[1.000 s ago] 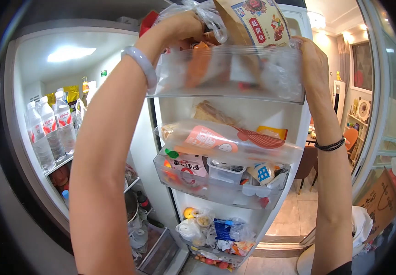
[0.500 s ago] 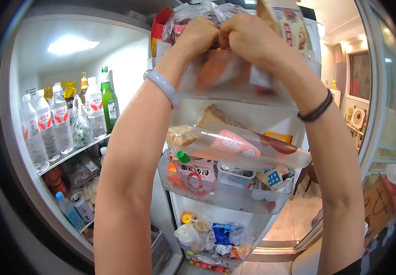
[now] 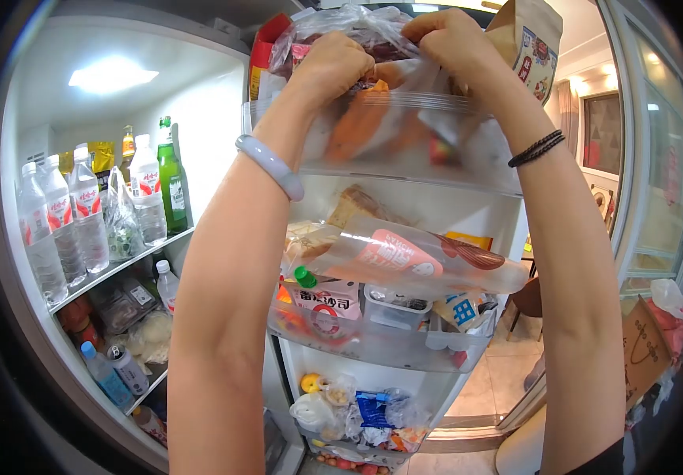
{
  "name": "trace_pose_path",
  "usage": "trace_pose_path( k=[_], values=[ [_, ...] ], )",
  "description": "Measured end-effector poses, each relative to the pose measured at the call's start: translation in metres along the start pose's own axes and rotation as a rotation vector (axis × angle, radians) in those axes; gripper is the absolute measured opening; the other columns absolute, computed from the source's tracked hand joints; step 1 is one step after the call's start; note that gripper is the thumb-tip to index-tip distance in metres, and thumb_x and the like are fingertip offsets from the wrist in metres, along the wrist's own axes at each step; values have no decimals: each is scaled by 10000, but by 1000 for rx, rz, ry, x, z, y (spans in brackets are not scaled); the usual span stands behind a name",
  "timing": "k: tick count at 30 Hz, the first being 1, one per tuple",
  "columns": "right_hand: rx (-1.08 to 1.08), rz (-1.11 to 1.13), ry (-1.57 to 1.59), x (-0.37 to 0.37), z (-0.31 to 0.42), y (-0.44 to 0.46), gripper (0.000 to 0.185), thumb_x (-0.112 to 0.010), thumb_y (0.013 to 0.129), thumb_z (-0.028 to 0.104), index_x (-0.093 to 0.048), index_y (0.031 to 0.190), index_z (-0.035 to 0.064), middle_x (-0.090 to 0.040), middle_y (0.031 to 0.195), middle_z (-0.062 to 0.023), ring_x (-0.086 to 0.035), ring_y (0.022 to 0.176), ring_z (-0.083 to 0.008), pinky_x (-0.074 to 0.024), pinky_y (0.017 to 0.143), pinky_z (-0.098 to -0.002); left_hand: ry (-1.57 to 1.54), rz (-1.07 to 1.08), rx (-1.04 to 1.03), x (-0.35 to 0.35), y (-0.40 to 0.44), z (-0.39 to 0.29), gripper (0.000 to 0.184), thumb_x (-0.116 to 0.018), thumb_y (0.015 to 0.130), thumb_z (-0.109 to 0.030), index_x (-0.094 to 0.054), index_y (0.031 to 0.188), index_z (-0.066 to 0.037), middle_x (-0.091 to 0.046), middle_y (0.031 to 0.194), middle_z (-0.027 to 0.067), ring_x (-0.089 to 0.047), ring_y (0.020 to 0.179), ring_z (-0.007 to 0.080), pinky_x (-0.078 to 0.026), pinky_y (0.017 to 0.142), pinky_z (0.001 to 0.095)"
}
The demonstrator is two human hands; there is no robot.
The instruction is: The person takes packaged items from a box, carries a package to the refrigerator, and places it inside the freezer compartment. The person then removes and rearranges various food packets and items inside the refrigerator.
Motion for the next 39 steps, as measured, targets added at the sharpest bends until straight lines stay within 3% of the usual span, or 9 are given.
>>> trace_pose_path(
  k=[5,7,16,18,20,26,32,34,39],
  values=[
    [-44,151,109,-5,4,-7,318,-508,636,39,-675,906,21,-652,852,-192,-633,848,-285,-484,766,-351,9,-33,-8,2,-2,-1,252,-522,711,-162,-614,716,73,-565,617,126,-504,587,171,-406,578,306],
    [-5,267,-257,-11,20,-19,350,-520,620,-27,-639,949,-15,-638,867,-184,-624,843,-239,-480,739,-326,43,-33,-28,3,-3,-6,256,-527,711,-166,-624,724,70,-568,615,119,-502,587,161,-407,579,298],
    [134,53,-726,-7,33,-19,147,-590,714,110,-672,830,75,-645,860,-157,-623,825,-337,-493,690,-433,-265,109,221,-5,-3,12,207,-564,754,-134,-664,786,45,-652,750,86,-594,683,137,-474,652,251],
    [187,-16,-732,-3,40,-21,141,-587,714,116,-673,822,84,-641,872,-148,-621,824,-337,-489,690,-430,-1028,-250,490,5,-14,33,229,-549,825,-151,-641,908,41,-663,876,135,-652,809,194,-520,770,278],
    [237,-87,-740,1,47,-24,137,-584,714,122,-673,813,94,-637,883,-139,-619,824,-337,-486,691,-428,-1036,-235,470,8,-14,30,249,-524,870,-162,-603,995,38,-647,981,176,-647,932,245,-519,856,322],
    [234,-172,-620,12,45,-25,126,-580,717,147,-672,796,111,-635,881,-116,-607,833,-330,-473,707,-413,-796,-9,292,0,-4,15,262,-635,782,-188,-634,931,28,-651,882,113,-636,824,187,-514,759,280],
    [80,-11,-341,9,27,-16,121,-582,701,82,-684,766,72,-639,757,-165,-615,781,-335,-480,692,-399,307,-116,281,-2,14,-23,282,-668,672,-199,-645,846,21,-621,721,138,-612,723,189,-473,664,321],
    [-64,-36,-14,12,4,-9,121,-589,694,66,-680,771,46,-628,722,-192,-624,772,-335,-487,712,-398,262,-110,267,-1,11,-12,268,-664,658,-175,-648,840,21,-617,690,139,-605,681,192,-465,642,316],
    [-18,-229,-299,19,0,-7,142,-583,688,81,-688,778,50,-628,744,-206,-626,810,-333,-489,744,-398,-63,-137,322,6,-14,11,186,-643,661,-117,-667,788,17,-639,704,142,-606,669,220,-463,640,326]
  ],
)
Point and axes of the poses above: each hand's wrist, its own y-axis towards the middle knuckle, its own x-axis out of the back of the hand, z = x × y, the point moved 10 cm from there along y, towards the middle knuckle
